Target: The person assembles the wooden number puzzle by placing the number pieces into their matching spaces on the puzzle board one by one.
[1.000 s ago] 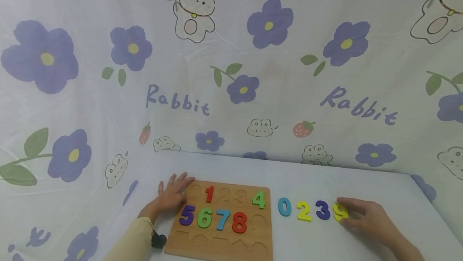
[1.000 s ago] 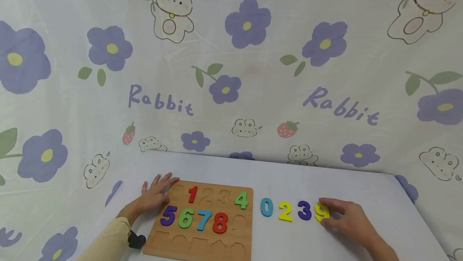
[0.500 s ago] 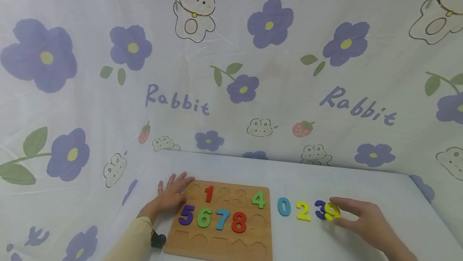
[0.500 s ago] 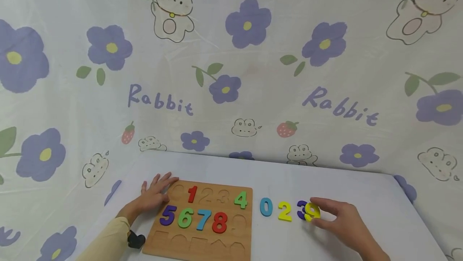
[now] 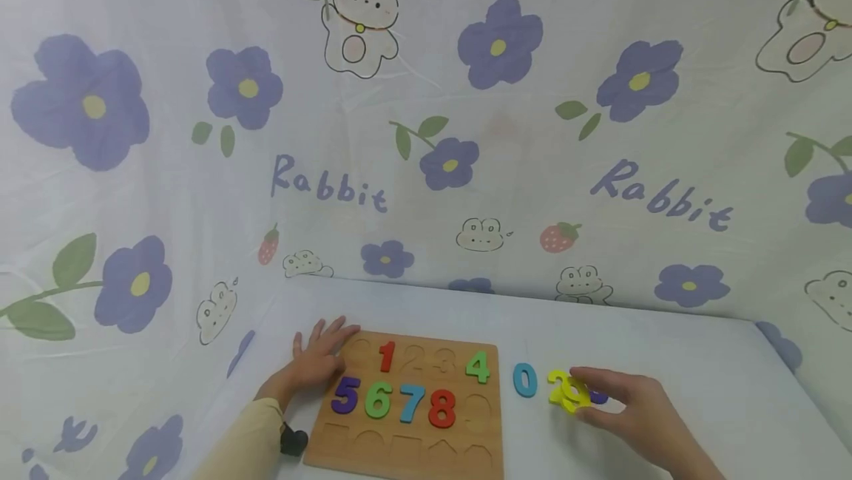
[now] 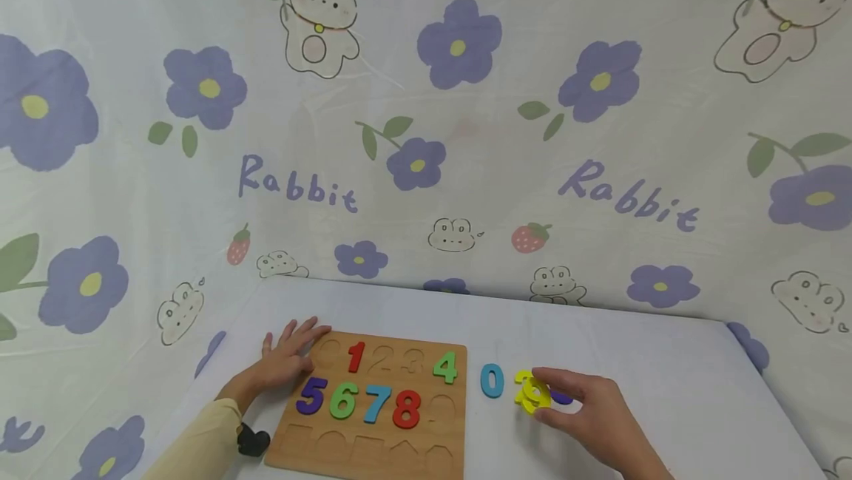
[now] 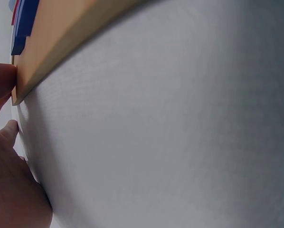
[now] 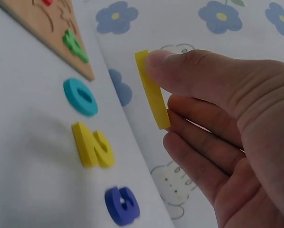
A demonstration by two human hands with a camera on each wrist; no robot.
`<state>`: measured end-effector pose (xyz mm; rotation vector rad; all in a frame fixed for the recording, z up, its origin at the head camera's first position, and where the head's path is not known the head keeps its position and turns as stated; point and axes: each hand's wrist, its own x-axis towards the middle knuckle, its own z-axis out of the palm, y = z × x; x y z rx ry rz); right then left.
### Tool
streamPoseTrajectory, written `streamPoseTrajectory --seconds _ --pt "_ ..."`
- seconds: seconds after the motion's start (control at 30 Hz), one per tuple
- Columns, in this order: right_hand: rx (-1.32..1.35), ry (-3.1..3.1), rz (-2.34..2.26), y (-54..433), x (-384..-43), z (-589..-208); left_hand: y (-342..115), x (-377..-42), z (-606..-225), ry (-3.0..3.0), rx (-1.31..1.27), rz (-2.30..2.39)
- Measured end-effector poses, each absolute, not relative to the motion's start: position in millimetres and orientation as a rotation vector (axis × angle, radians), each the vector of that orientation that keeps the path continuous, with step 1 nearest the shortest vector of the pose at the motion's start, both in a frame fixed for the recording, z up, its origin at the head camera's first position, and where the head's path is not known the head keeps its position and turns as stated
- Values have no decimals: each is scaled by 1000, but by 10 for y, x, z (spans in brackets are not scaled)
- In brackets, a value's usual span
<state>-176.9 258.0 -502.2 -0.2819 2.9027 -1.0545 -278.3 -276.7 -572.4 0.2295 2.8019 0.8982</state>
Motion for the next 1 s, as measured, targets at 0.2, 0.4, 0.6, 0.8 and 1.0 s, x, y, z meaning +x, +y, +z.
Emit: streamPoseTrajectory --seconds 0.2,0.4,0.6,0.8,1.0 --pt "-280 2878 -1129 2327 -1776 -5011 -2758 -2802 -5732 2818 242 906" --pt "-361 2878 -1172 2112 -1783 -5051 -2782 -2805 -5788 2827 279 956" --pt "-427 2894 -1154 1922 -1825 -5176 -2802 -2849 -5870 2837 281 946" --pt "-426 2842 -1165 1732 -1901 -5324 -2818 -2897 -5939 2849 262 897" --pt "-478 2794 -1134 1550 -1959 -5448 -2794 -2848 -5858 2844 273 932"
